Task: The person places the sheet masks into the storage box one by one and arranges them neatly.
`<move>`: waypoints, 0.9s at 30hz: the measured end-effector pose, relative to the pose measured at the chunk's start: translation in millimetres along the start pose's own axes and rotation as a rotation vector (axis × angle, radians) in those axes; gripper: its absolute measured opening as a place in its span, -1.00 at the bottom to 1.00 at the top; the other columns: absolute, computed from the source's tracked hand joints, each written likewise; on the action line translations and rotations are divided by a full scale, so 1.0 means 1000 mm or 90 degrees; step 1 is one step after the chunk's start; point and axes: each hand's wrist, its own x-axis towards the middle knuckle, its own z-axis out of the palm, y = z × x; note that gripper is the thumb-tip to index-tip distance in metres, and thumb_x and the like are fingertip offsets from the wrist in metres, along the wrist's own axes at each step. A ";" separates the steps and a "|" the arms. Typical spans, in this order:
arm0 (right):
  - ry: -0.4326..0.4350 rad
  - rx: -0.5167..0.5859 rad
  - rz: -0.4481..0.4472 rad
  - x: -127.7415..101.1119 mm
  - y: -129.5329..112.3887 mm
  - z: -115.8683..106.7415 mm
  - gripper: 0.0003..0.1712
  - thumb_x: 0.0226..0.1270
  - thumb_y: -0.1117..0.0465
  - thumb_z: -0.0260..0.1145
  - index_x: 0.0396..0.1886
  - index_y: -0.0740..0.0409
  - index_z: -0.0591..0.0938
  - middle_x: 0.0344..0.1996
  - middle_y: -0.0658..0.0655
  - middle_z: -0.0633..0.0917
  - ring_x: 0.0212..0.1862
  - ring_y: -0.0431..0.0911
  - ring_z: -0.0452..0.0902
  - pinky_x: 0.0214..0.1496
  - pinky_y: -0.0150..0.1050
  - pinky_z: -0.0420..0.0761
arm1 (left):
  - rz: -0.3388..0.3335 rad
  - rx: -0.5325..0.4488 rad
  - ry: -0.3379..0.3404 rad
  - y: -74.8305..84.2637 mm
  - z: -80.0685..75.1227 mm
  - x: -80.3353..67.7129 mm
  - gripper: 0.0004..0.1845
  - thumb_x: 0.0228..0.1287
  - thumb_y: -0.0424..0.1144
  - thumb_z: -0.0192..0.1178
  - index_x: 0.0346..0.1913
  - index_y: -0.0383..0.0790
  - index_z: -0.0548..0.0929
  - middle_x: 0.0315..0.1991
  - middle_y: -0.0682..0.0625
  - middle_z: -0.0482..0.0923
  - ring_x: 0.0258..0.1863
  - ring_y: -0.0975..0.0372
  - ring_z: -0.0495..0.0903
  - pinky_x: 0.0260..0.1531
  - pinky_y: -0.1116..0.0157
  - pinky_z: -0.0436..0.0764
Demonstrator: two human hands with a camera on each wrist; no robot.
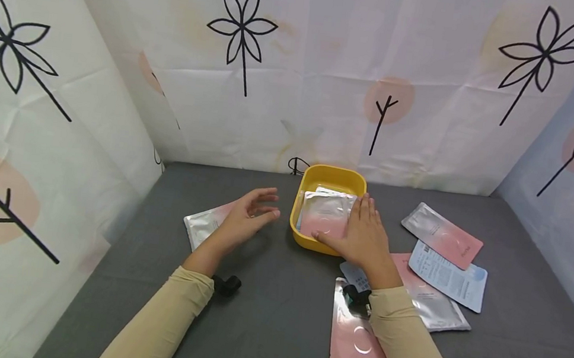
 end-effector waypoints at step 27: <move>-0.002 0.000 0.002 0.001 0.001 0.001 0.54 0.28 -0.64 0.18 0.70 0.46 -0.18 0.71 0.45 -0.22 0.73 0.36 -0.29 0.73 0.29 -0.12 | -0.069 0.233 0.049 -0.020 -0.101 -0.016 -0.48 0.55 -0.15 0.28 0.48 -0.15 0.53 0.50 -0.24 0.42 0.49 -0.22 0.43 0.40 -0.22 0.51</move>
